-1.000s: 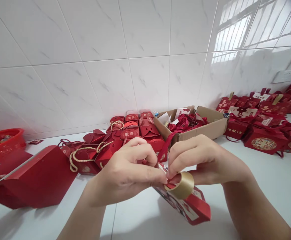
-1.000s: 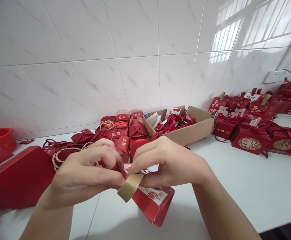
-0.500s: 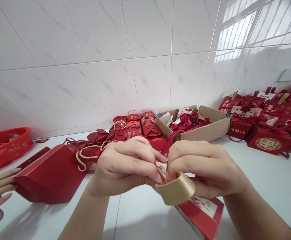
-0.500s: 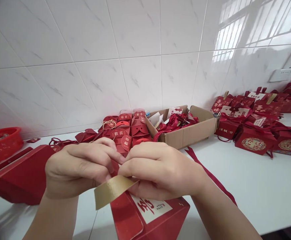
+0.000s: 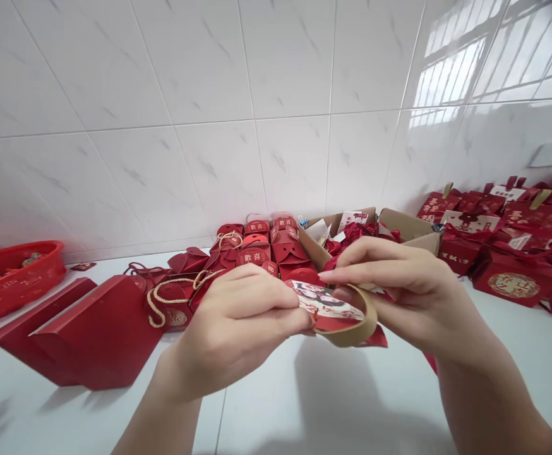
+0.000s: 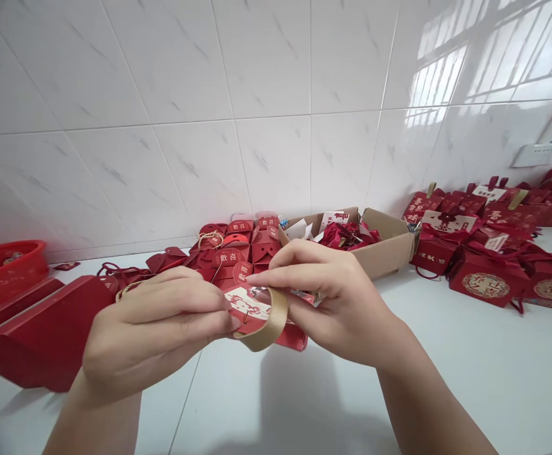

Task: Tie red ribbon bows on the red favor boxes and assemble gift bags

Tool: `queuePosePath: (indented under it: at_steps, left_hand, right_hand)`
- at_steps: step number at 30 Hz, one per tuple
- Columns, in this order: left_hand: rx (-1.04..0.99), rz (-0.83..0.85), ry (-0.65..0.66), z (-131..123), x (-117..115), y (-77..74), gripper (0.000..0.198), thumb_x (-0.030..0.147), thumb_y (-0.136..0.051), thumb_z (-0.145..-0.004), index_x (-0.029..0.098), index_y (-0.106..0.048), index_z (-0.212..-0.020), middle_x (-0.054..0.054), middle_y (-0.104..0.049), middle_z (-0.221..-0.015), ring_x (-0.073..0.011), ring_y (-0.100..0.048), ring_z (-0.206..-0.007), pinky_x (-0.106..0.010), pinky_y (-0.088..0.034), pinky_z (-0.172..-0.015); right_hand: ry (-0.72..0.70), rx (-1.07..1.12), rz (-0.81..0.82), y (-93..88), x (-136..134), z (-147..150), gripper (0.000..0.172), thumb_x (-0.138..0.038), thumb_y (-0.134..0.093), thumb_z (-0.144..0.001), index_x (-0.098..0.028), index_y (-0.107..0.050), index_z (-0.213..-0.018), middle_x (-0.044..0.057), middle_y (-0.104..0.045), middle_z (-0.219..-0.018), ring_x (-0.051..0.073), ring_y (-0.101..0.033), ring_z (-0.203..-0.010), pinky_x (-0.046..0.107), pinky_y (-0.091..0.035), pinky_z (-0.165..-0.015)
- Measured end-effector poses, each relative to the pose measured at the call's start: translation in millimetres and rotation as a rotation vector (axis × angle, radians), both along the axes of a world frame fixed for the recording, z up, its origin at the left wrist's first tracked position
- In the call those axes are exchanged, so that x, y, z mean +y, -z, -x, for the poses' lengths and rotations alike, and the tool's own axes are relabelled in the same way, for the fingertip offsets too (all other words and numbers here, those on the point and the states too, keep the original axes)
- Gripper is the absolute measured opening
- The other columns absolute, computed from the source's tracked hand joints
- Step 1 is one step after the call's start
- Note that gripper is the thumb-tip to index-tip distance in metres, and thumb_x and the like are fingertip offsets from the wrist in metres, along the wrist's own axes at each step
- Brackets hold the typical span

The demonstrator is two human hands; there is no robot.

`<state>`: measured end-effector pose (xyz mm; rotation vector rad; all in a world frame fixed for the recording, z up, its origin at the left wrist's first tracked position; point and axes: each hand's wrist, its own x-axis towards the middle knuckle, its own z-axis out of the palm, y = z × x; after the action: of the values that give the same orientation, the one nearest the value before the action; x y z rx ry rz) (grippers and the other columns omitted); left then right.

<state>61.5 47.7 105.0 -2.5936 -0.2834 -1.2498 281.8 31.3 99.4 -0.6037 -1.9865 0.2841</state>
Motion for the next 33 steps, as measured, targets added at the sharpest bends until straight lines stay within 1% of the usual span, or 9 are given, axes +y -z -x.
queuePosePath:
  at_steps: [3,5,7,10,14,19,26,29,33]
  left_hand:
    - [0.033,-0.065,-0.073,-1,-1,2.0,0.015,0.005,-0.063,-0.077,0.020,-0.057,-0.078,0.003,-0.062,-0.067,-0.0089,-0.051,-0.058,-0.027,-0.044,-0.059]
    - [0.033,-0.084,-0.089,-1,-1,2.8,0.015,0.005,-0.063,-0.077,0.019,-0.057,-0.078,0.003,-0.062,-0.068,-0.0090,-0.052,-0.060,-0.028,-0.044,-0.062]
    - [0.024,-0.091,-0.089,-1,-1,3.2,0.015,0.005,-0.064,-0.076,0.018,-0.058,-0.079,0.002,-0.063,-0.069,-0.0093,-0.053,-0.061,-0.028,-0.044,-0.064]
    - [0.008,-0.100,-0.084,-1,0,3.1,0.014,0.005,-0.065,-0.075,0.017,-0.059,-0.079,0.001,-0.063,-0.069,-0.0095,-0.053,-0.062,-0.028,-0.044,-0.063]
    - [-0.004,-0.111,-0.079,-1,-1,1.9,0.014,0.003,-0.062,-0.076,0.016,-0.059,-0.077,0.002,-0.062,-0.067,-0.0086,-0.053,-0.060,-0.028,-0.043,-0.063]
    - [0.009,-0.109,-0.058,-1,-1,2.7,0.015,0.002,-0.065,-0.074,0.016,-0.061,-0.079,0.002,-0.062,-0.068,-0.0081,-0.053,-0.061,-0.028,-0.044,-0.065]
    - [0.007,-0.091,-0.052,0,3,5.6,0.016,0.000,-0.066,-0.072,0.013,-0.062,-0.081,0.001,-0.062,-0.072,-0.0076,-0.050,-0.064,-0.027,-0.044,-0.067]
    - [-0.002,-0.095,-0.039,0,4,5.7,0.016,0.000,-0.066,-0.073,0.013,-0.062,-0.082,0.001,-0.061,-0.072,-0.0076,-0.049,-0.064,-0.027,-0.043,-0.066]
    - [-0.013,-0.095,-0.024,1,5,5.6,0.018,-0.001,-0.067,-0.071,0.012,-0.062,-0.083,0.000,-0.061,-0.071,-0.0077,-0.050,-0.064,-0.027,-0.044,-0.067]
  right_hand:
    - [-0.009,0.034,0.065,-2.4,-6,4,0.024,-0.012,-0.061,-0.080,-0.024,-0.071,-0.098,0.004,-0.067,-0.087,0.013,-0.062,-0.076,0.024,-0.053,-0.063]
    - [-0.010,0.039,0.103,-2.5,-7,7,0.019,-0.014,-0.063,-0.080,-0.023,-0.072,-0.094,0.004,-0.069,-0.083,0.014,-0.062,-0.073,0.024,-0.052,-0.061]
    - [0.003,0.036,0.143,-1.8,-7,9,0.014,-0.016,-0.064,-0.079,-0.021,-0.072,-0.090,0.004,-0.070,-0.082,0.014,-0.063,-0.071,0.023,-0.052,-0.059]
    - [0.033,0.037,0.186,-0.8,-6,10,0.013,-0.018,-0.064,-0.080,-0.020,-0.072,-0.089,0.004,-0.070,-0.082,0.013,-0.062,-0.069,0.023,-0.050,-0.058]
    - [0.016,0.027,0.217,-0.7,-6,12,0.012,-0.020,-0.065,-0.080,-0.021,-0.073,-0.089,0.003,-0.070,-0.081,0.012,-0.061,-0.070,0.022,-0.049,-0.057]
    - [-0.021,0.041,0.227,-0.3,-4,14,0.013,-0.020,-0.065,-0.080,-0.021,-0.072,-0.091,0.003,-0.070,-0.083,0.012,-0.062,-0.073,0.024,-0.051,-0.063]
    - [-0.031,0.042,0.201,0.3,-4,13,0.017,-0.017,-0.062,-0.081,-0.023,-0.072,-0.094,0.002,-0.069,-0.082,0.011,-0.061,-0.072,0.023,-0.050,-0.060]
    - [-0.028,0.029,0.205,0.1,-5,13,0.017,-0.017,-0.062,-0.082,-0.023,-0.072,-0.094,0.002,-0.069,-0.082,0.011,-0.062,-0.073,0.023,-0.051,-0.061]
    - [-0.060,0.018,0.212,-0.5,-4,13,0.017,-0.016,-0.062,-0.082,-0.023,-0.071,-0.094,0.001,-0.070,-0.083,0.011,-0.063,-0.074,0.023,-0.052,-0.064]
